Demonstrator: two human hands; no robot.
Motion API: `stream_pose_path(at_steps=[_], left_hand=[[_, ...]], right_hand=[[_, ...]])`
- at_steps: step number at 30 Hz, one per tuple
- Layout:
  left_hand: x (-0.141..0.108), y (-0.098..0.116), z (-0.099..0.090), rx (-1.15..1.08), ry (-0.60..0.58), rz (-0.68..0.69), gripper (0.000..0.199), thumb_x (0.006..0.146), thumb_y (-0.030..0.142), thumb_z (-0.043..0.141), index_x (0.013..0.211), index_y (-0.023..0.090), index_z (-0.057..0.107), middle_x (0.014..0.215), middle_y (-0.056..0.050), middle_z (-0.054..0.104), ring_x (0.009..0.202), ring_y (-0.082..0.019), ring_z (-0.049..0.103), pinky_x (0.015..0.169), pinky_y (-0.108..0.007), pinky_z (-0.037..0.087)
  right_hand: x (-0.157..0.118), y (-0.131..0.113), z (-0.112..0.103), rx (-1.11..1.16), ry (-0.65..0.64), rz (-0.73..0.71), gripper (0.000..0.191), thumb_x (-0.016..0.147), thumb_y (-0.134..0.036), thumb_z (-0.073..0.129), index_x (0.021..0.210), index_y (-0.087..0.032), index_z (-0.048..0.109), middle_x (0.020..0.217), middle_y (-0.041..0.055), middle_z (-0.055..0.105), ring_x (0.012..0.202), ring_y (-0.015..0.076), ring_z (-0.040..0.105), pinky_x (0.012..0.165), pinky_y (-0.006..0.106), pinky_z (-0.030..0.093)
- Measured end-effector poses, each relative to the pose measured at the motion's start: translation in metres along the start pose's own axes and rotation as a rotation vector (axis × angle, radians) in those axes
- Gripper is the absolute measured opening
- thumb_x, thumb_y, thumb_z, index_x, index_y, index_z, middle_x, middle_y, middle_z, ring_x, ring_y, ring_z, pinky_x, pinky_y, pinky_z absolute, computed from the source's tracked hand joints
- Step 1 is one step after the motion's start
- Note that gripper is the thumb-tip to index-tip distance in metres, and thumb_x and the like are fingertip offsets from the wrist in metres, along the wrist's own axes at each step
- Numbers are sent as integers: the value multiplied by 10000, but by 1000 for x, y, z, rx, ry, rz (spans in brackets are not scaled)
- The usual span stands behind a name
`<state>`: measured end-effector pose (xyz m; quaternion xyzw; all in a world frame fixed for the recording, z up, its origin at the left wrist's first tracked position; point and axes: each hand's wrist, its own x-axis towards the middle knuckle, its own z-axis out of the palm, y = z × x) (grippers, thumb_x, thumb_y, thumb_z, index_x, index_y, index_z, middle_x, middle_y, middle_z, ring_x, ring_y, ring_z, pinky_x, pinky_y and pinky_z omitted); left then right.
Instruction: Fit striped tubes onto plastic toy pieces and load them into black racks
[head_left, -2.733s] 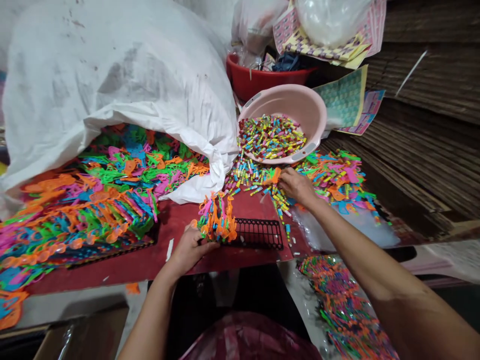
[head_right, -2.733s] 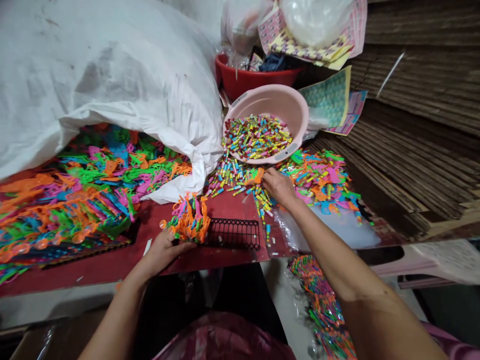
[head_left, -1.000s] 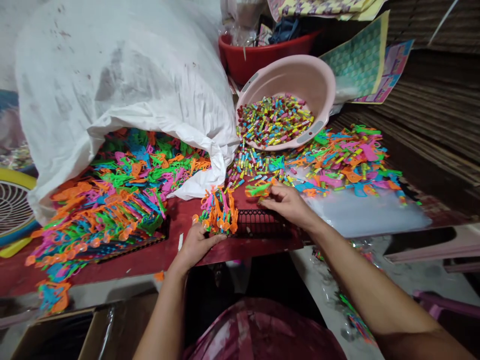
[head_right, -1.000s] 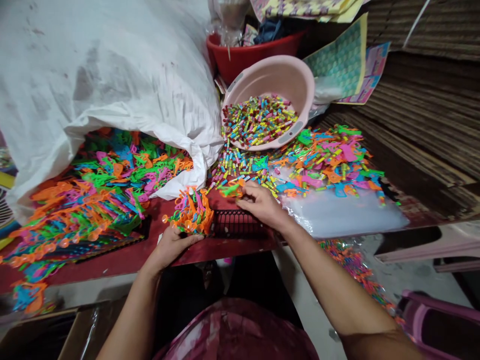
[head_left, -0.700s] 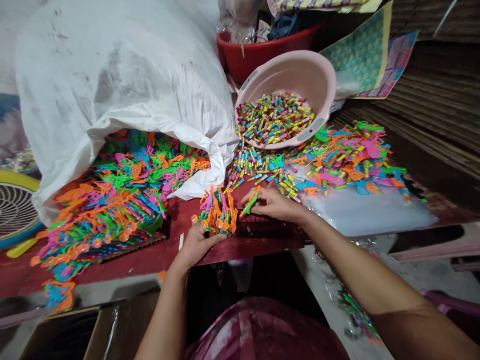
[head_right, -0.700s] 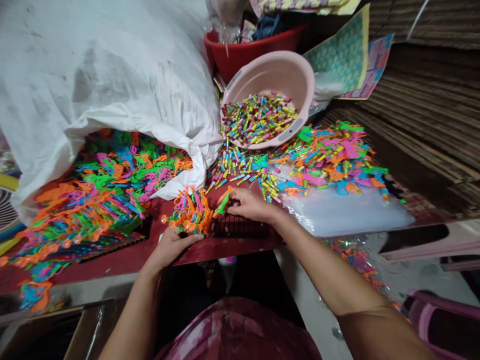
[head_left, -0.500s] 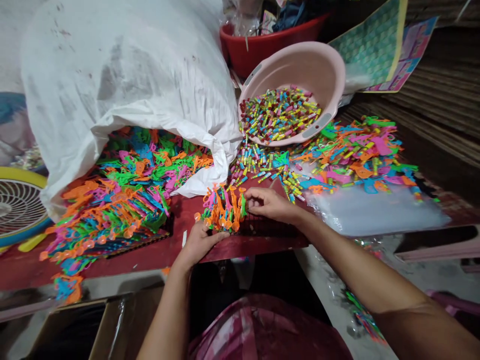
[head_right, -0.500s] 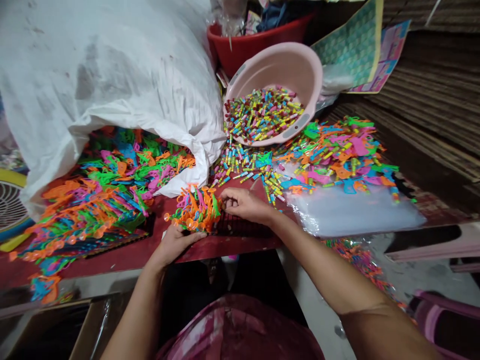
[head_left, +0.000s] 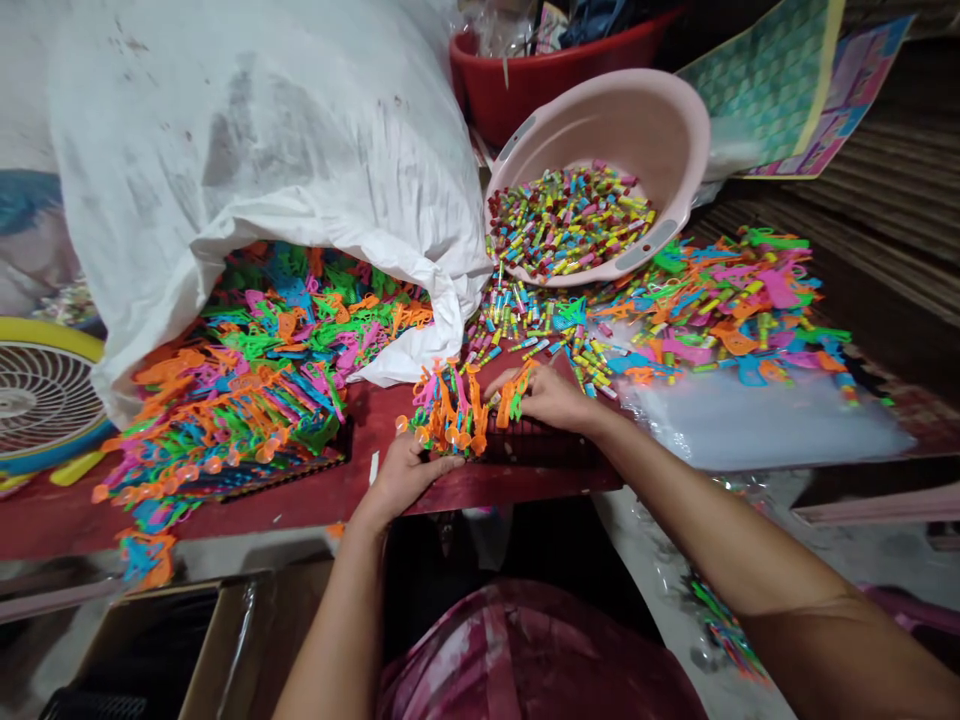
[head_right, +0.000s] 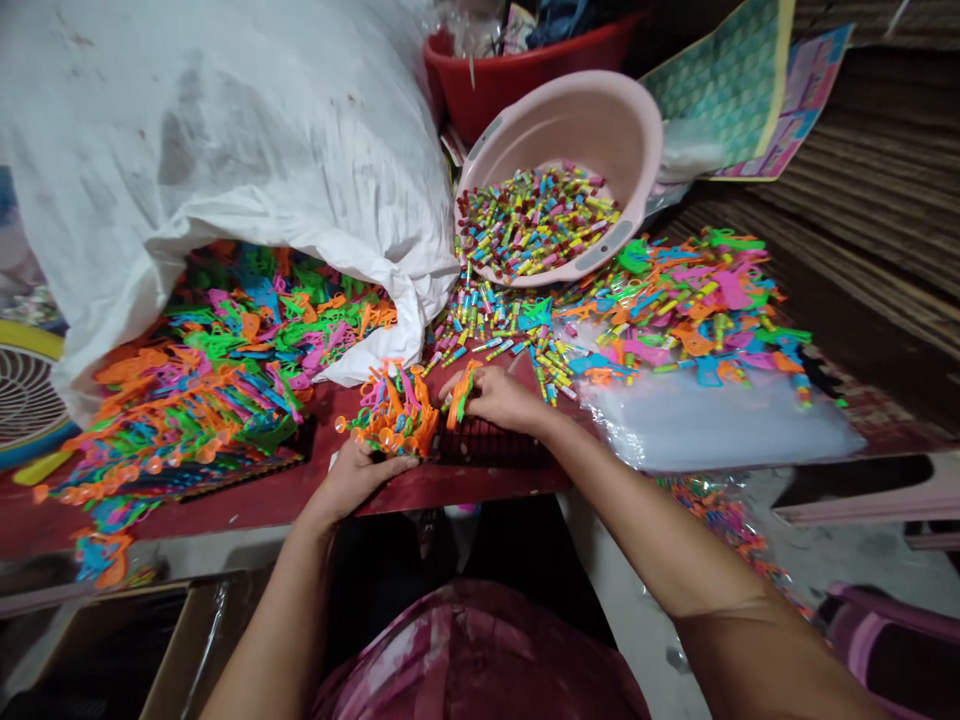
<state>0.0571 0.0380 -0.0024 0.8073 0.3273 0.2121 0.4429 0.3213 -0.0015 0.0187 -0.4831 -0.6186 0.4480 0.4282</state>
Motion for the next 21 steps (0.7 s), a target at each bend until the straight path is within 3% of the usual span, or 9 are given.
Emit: stream_pose_path(at_steps=[5,10,14,18,21], left_hand=[[0,0,0,-10,-21,-51,323,808,409,705,1040,187,736,1048,-25,749,956,-209,682,926,-311,510],[0,3,0,-36,-25,-46,327,819,395,702,1079,199,724,1083,-23,743,1008,-212,678,977,-327,495],[0,4,0,-51,-28,-59,330,822,391,699,1085,194,722,1088,-27,743,1011,-215,680,981,-341,500],[0,2,1,-55,-21,-56,322,817,384,703,1069,186,727,1077,-30,746,1002,-215,683,968,-337,507],[0,1,2,-61,-12,-43,311,816,380,706,1056,186,731,1082,-30,744,1008,-211,680,968,-330,506]], right_hand=[[8,-1,-1,-27,-72,-62,158,725,-161,596,860,-143,677,851,28,692,816,173,639,761,287,489],[13,-13,-1,-259,-123,-102,137,720,-94,558,809,-158,640,730,-8,630,688,142,551,663,243,417],[16,-12,8,-252,-72,-132,117,714,-105,547,798,-159,608,679,-36,555,633,114,460,609,216,346],[15,-2,17,-257,96,-17,38,720,-183,573,748,-158,563,654,-55,498,600,92,395,560,202,274],[13,2,17,-317,108,-27,46,733,-176,549,690,-161,550,650,-43,505,622,102,404,570,209,260]])
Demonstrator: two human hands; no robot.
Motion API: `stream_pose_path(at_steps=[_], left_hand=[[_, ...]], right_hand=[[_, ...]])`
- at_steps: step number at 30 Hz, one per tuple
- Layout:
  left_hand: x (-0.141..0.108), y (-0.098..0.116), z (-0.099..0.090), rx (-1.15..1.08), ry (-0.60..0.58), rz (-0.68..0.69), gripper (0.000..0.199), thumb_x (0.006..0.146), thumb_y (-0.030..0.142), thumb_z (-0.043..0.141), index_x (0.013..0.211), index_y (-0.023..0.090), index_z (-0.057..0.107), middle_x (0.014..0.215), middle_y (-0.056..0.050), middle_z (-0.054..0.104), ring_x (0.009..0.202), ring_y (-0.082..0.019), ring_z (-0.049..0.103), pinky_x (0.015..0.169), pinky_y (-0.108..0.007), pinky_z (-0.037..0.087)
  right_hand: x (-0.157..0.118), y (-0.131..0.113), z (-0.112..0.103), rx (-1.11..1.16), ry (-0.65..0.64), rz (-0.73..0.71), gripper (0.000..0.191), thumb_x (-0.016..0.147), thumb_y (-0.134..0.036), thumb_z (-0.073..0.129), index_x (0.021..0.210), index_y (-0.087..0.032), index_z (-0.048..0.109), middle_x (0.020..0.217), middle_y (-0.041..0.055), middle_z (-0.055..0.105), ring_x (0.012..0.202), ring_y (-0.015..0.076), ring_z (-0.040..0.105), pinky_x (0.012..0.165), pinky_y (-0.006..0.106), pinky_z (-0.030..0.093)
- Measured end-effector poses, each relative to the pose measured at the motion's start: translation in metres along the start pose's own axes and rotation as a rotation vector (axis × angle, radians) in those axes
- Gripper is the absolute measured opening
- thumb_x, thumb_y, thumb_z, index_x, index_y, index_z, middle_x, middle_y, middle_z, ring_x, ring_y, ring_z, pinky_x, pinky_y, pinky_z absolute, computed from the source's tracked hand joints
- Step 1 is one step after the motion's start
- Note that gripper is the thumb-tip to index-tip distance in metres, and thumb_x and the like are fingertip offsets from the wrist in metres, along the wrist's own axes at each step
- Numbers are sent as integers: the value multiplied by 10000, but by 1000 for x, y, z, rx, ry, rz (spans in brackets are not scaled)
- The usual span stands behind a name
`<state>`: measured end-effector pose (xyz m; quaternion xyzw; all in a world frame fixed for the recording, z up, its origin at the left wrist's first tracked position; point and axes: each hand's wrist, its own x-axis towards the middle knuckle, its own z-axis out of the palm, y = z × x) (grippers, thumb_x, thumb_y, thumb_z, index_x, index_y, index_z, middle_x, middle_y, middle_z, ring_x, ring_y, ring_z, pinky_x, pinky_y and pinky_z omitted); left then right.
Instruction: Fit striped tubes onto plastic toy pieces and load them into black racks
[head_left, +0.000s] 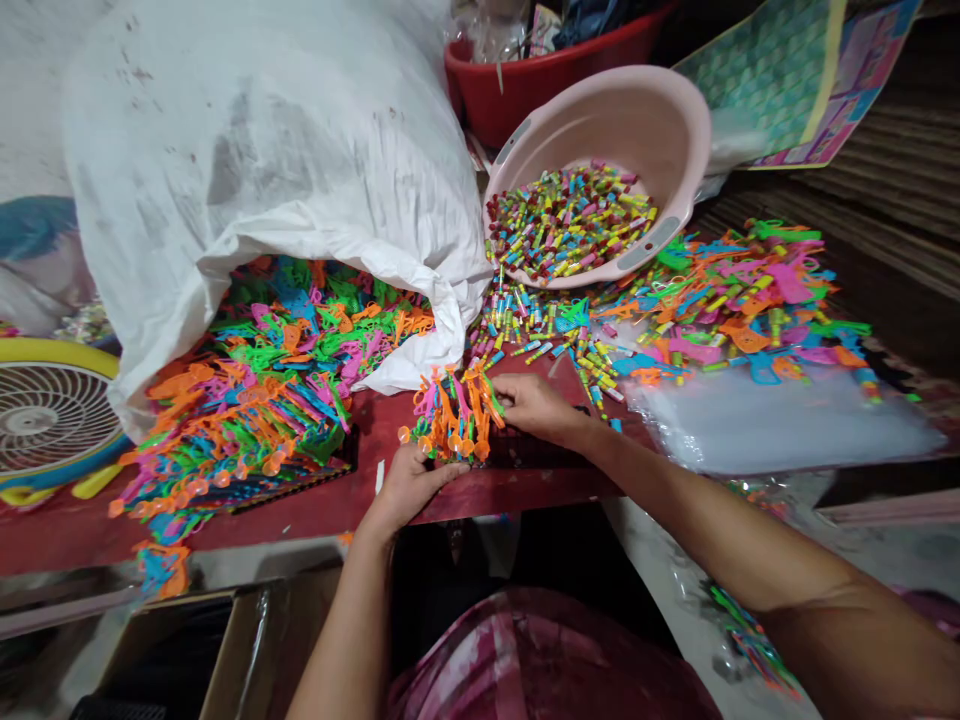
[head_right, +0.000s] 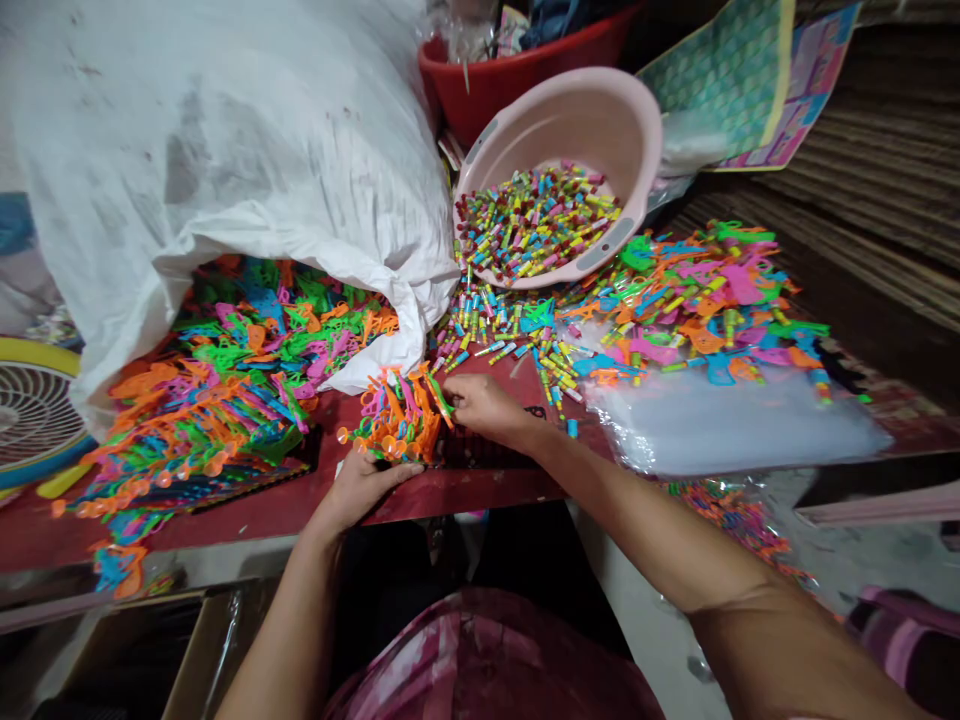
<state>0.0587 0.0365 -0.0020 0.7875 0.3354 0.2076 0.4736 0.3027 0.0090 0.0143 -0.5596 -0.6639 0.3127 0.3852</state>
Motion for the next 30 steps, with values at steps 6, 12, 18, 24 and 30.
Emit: stream_pose_path(at_steps=[6,12,18,24,30], left_hand=[[0,3,1,-4,-1,-25,309,817,386,696,1056,193,731,1076,-22,744,996,-208,678,952,-318,509],[0,-1,-1,17,7,8,294,809,382,712,1030,189,733,1040,-23,747,969,-204,672,930,-309,509],[0,-3,0,18,-4,-8,327,815,414,698,1042,181,729,1024,-30,751,945,-214,679,910,-334,525],[0,1,0,40,8,10,348,805,432,697,1053,189,733,1058,-45,750,989,-234,677,953,-371,519],[-1,0,-1,61,18,24,319,800,433,703,997,185,746,999,-57,762,922,-235,688,882,-351,539]], right_hand=[[-2,1,1,-40,-14,-34,99,773,-190,561,677,-172,545,657,-32,510,638,116,410,590,222,278],[-4,3,9,-18,-25,-39,59,808,-190,562,776,-175,609,757,-3,605,686,134,471,632,232,333],[-6,2,10,-145,0,-27,82,789,-156,566,821,-177,639,747,-7,619,689,144,513,628,224,346],[-8,-4,9,-351,-17,-59,187,806,-97,552,926,-167,678,927,73,697,859,200,606,732,254,394],[-14,-15,15,-441,-26,-7,164,836,-102,555,939,-154,671,931,90,681,869,217,609,753,280,414]])
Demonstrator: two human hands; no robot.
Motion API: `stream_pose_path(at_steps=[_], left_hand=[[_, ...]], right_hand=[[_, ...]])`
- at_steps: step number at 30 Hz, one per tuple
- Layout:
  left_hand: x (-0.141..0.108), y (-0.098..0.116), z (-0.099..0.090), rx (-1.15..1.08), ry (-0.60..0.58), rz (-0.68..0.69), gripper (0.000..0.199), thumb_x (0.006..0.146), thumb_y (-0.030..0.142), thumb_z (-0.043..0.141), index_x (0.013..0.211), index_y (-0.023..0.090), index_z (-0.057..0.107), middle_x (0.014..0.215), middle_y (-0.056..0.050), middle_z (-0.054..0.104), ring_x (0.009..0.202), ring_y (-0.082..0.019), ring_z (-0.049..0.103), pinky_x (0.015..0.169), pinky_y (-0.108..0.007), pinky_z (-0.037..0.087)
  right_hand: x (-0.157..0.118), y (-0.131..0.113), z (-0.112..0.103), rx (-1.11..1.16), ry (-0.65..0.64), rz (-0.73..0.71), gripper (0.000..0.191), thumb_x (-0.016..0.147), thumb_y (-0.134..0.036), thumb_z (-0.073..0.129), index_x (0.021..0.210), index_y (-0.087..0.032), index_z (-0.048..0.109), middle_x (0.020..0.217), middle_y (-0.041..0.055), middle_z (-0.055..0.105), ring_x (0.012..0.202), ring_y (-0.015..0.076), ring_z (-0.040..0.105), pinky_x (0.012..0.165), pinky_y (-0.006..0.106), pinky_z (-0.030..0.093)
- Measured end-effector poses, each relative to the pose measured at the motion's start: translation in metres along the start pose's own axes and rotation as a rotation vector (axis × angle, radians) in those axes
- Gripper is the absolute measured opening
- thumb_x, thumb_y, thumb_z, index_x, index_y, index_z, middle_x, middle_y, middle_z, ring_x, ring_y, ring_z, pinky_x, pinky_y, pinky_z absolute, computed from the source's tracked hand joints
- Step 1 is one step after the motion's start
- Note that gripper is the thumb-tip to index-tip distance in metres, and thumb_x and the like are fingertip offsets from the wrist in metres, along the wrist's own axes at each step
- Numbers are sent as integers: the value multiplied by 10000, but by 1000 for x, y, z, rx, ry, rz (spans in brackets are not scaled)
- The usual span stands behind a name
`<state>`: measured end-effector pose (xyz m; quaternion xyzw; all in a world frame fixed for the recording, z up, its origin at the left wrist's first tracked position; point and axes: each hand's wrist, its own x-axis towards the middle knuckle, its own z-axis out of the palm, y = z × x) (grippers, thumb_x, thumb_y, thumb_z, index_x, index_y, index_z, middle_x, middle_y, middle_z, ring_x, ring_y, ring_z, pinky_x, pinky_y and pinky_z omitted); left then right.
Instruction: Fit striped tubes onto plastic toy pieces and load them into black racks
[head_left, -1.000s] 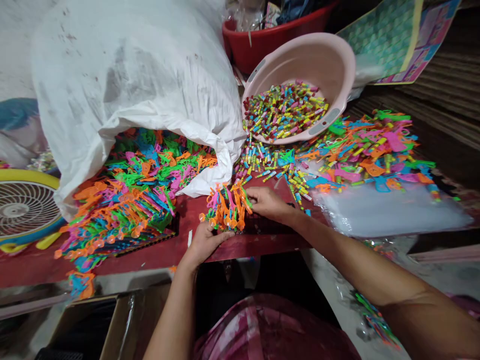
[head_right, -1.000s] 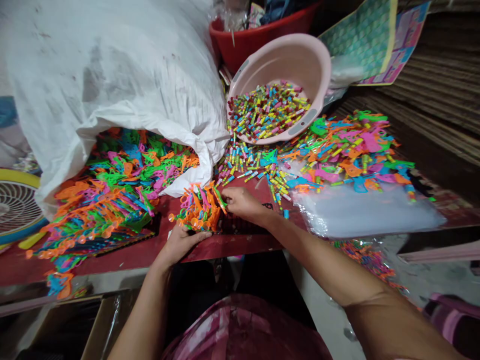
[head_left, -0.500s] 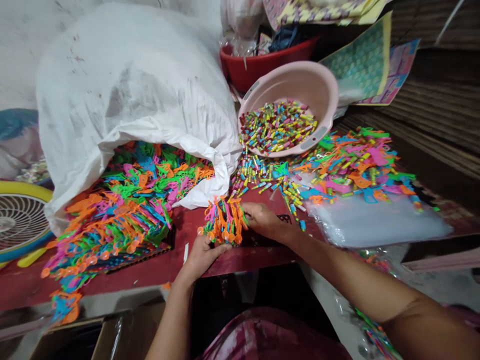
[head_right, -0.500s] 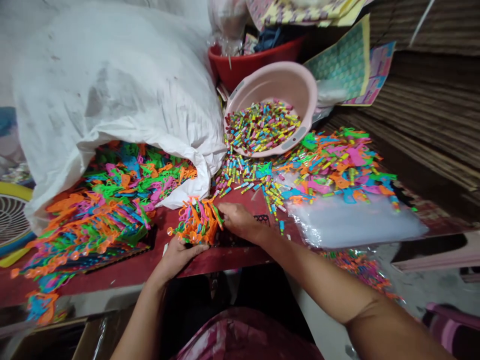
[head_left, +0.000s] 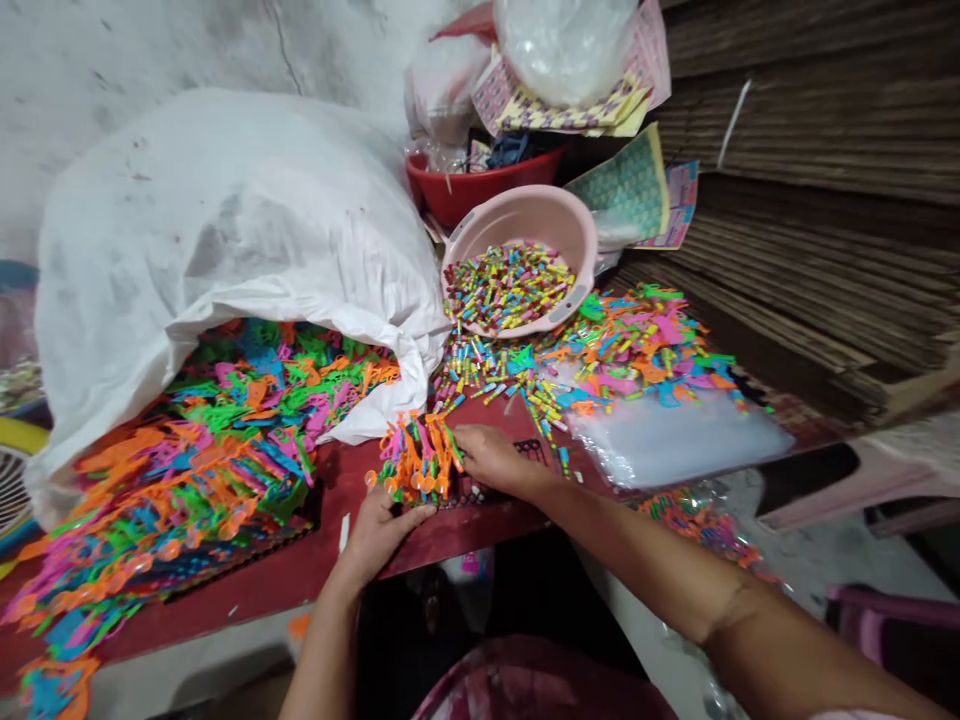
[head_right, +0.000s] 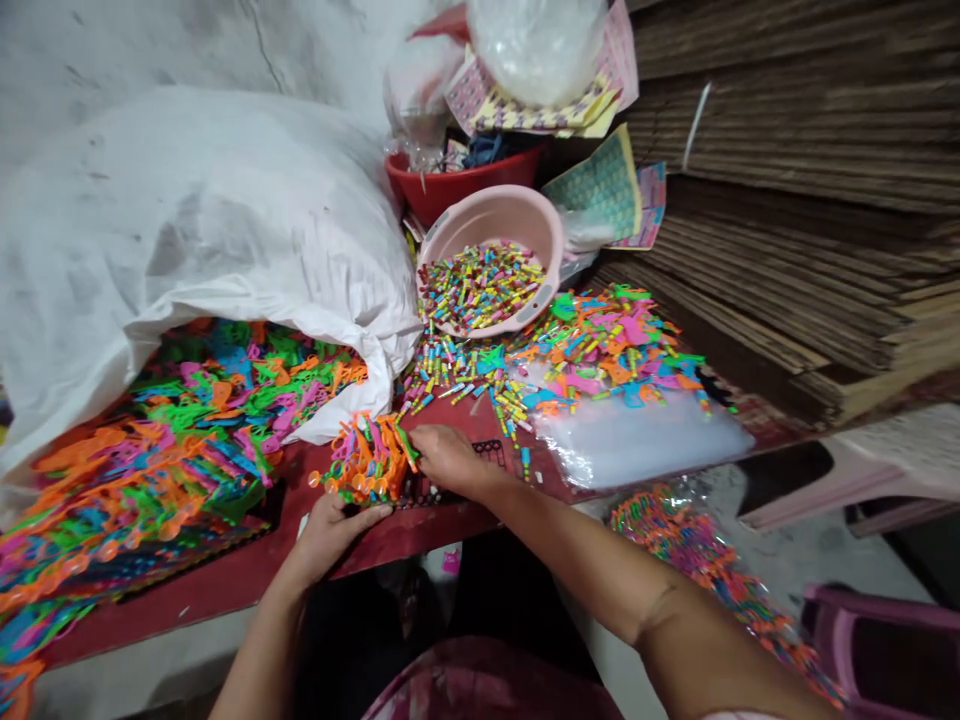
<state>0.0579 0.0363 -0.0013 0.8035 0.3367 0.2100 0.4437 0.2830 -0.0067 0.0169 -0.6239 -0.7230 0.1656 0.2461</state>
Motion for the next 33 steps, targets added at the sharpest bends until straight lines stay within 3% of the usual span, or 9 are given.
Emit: stream_pose_path(at_steps=[3,6,9,12,15,17,23,29,33], left_hand=[[-1,-2,0,55,23,5,313,795,450,702,954,185,755,968,-59,764,876,-234,686,836,-343,544],[-2,-4,2,93,34,24,302,798,477,687,900,203,762,906,-43,762,826,-227,681,764,-317,547],[0,-7,5,137,111,33,317,783,518,684,777,208,749,795,-30,741,762,-224,664,667,-292,531],[3,-9,8,182,186,10,396,747,577,691,621,202,695,650,-23,681,659,-215,623,586,-285,500],[4,-8,9,197,183,-14,446,725,620,688,577,200,670,582,-14,636,601,-203,587,557,-283,488],[3,-6,9,199,175,-26,444,728,627,680,606,200,685,587,-13,640,622,-208,597,569,-284,497],[3,-1,9,196,182,-10,389,746,592,677,749,208,741,673,-22,698,718,-229,648,631,-298,533],[5,-10,9,157,133,15,346,773,540,681,789,202,756,783,-36,742,757,-220,668,735,-328,553],[5,-13,9,131,102,0,340,789,529,673,850,208,768,923,-51,762,863,-243,678,815,-362,542]], right_hand=[[-11,2,-13,21,52,-49,263,855,-132,567,1105,-157,647,986,84,662,892,204,600,770,278,428],[-30,30,-42,41,245,-19,308,882,-138,535,1168,-193,634,1018,63,648,929,186,589,817,280,431],[-54,79,-83,-114,432,225,206,897,-157,499,985,-183,683,929,64,633,874,199,574,785,296,426],[-76,127,-125,-371,589,465,289,864,-129,495,1090,-154,672,980,106,608,881,231,555,743,312,407],[-84,155,-155,-596,628,537,420,866,-101,444,1240,-171,623,1064,126,573,928,249,533,691,308,372],[-80,164,-166,-705,553,557,459,880,-101,416,1280,-221,604,1066,112,564,914,244,522,657,302,337],[-63,173,-174,-892,297,553,313,892,-137,432,1065,-199,685,1015,116,573,853,231,511,638,307,284],[-70,149,-180,-757,391,331,208,881,-176,485,978,-204,667,1024,92,574,844,209,523,594,289,285],[-71,124,-170,-366,487,175,88,839,-268,582,832,-191,625,878,57,585,762,181,526,607,275,336]])
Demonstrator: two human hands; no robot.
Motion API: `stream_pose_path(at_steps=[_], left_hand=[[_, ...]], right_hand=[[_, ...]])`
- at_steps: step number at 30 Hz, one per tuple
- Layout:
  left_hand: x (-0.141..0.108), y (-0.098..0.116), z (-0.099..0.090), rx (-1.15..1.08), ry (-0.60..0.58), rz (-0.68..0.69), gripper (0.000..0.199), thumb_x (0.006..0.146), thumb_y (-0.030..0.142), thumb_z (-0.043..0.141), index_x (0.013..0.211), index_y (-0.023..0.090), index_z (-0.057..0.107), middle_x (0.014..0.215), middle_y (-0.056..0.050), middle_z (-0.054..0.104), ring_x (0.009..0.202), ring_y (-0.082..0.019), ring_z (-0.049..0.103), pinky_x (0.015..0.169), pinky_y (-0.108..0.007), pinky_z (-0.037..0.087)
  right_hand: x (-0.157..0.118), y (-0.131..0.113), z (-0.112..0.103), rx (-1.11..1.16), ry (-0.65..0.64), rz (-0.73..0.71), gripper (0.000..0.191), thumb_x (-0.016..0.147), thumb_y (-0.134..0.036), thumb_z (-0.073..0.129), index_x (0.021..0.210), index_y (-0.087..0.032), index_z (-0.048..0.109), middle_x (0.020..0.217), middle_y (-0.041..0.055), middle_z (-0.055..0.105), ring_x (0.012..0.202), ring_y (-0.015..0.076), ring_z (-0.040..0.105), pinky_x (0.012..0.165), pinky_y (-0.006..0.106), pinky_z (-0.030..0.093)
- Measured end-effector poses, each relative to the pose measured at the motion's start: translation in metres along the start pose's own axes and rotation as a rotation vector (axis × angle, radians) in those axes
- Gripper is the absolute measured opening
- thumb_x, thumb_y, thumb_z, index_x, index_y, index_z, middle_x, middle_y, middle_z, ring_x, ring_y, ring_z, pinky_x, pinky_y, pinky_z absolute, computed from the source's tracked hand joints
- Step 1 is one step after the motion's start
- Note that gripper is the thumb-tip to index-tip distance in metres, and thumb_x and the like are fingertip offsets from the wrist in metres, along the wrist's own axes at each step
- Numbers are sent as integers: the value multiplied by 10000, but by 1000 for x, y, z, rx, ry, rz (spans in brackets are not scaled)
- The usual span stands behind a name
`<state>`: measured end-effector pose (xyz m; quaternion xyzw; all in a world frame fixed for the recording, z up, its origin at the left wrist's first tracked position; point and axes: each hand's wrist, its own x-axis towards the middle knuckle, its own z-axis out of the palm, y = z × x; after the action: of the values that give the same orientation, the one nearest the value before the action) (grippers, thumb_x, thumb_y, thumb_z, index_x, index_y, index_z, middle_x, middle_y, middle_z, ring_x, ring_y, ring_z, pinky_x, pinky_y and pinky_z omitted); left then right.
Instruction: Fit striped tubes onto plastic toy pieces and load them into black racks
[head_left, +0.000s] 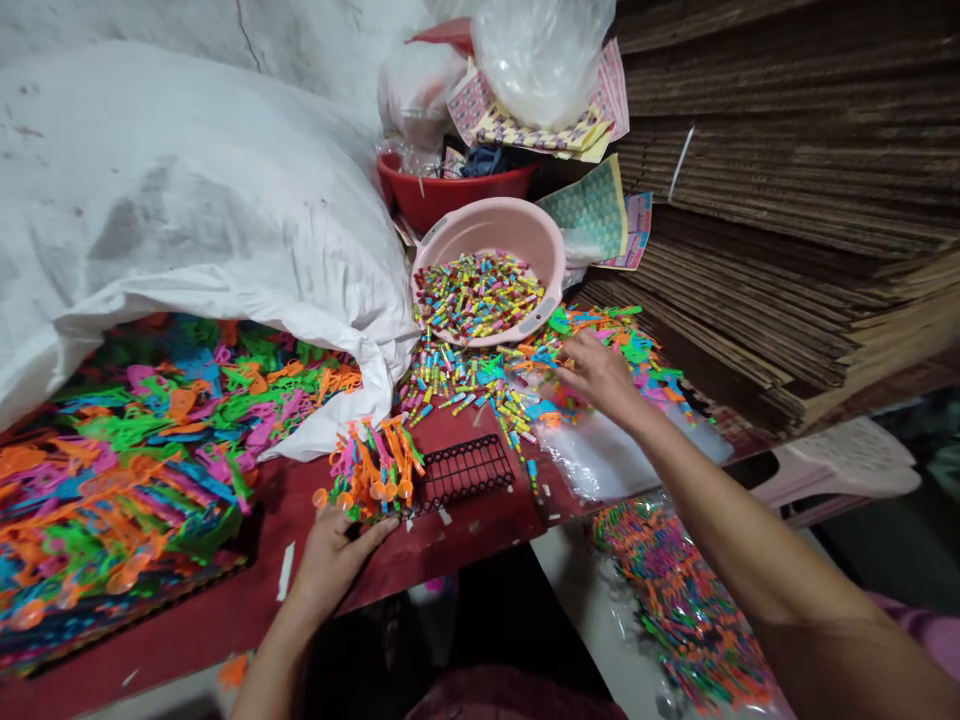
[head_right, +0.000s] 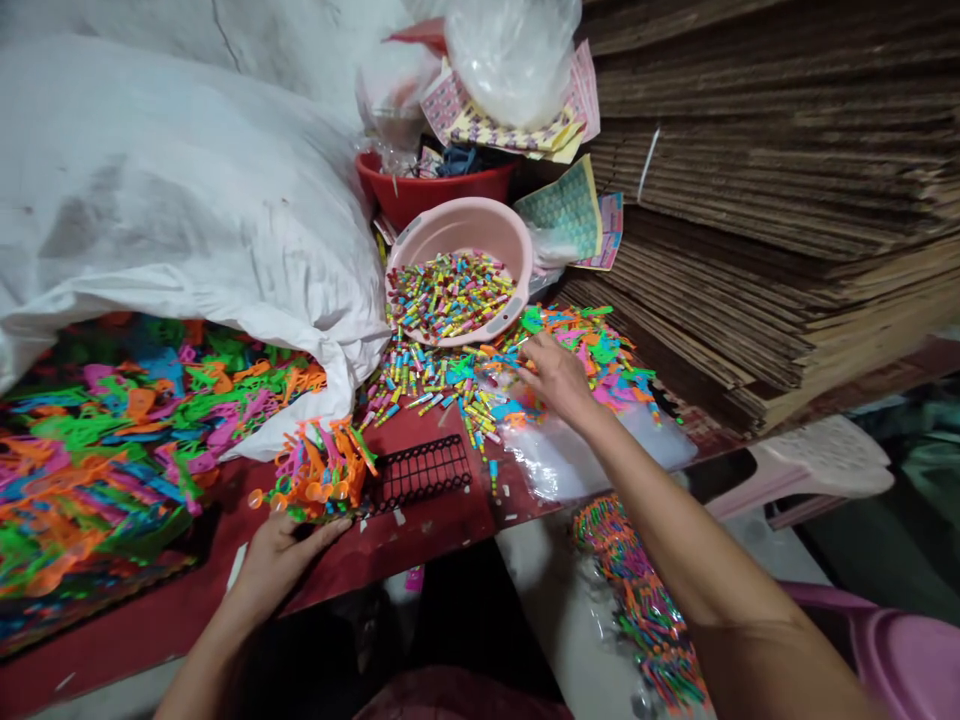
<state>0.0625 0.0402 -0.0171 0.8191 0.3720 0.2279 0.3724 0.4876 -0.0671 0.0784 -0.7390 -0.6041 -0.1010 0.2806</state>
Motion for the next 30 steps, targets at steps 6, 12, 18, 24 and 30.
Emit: stream_pose_path(at_steps=[6,12,18,24,30], left_hand=[[-1,1,1,11,27,27,307,797,499,681,883,218,769,930,-55,753,889,-237,658,859,-372,517],[-1,7,-1,9,41,36,330,800,505,679,927,213,764,917,-52,744,879,-231,650,869,-371,501],[-1,7,-1,-6,37,42,288,806,477,683,899,215,757,869,-42,738,846,-224,647,831,-351,508],[-2,5,0,-28,32,33,271,814,465,681,876,211,755,863,-41,743,828,-217,654,812,-339,520],[-1,5,0,-28,20,36,241,820,432,683,939,235,757,981,-36,752,938,-230,660,944,-393,485]], right_hand=[[-20,-42,47,862,-232,367,255,716,-401,674,759,-217,503,582,-58,507,486,115,454,495,249,359],[-30,-54,85,763,-315,315,276,697,-398,675,782,-217,484,608,-73,502,504,102,429,488,225,320],[-14,-48,69,87,-183,-85,255,962,-298,446,1081,-197,648,915,62,656,793,200,582,668,284,391],[37,-58,67,-283,-347,-631,486,940,-98,457,1329,-373,554,1330,49,556,1106,260,528,872,355,410],[63,-81,78,-381,-481,-953,399,938,-136,527,1270,-351,571,1399,33,512,1054,242,533,814,355,405]])
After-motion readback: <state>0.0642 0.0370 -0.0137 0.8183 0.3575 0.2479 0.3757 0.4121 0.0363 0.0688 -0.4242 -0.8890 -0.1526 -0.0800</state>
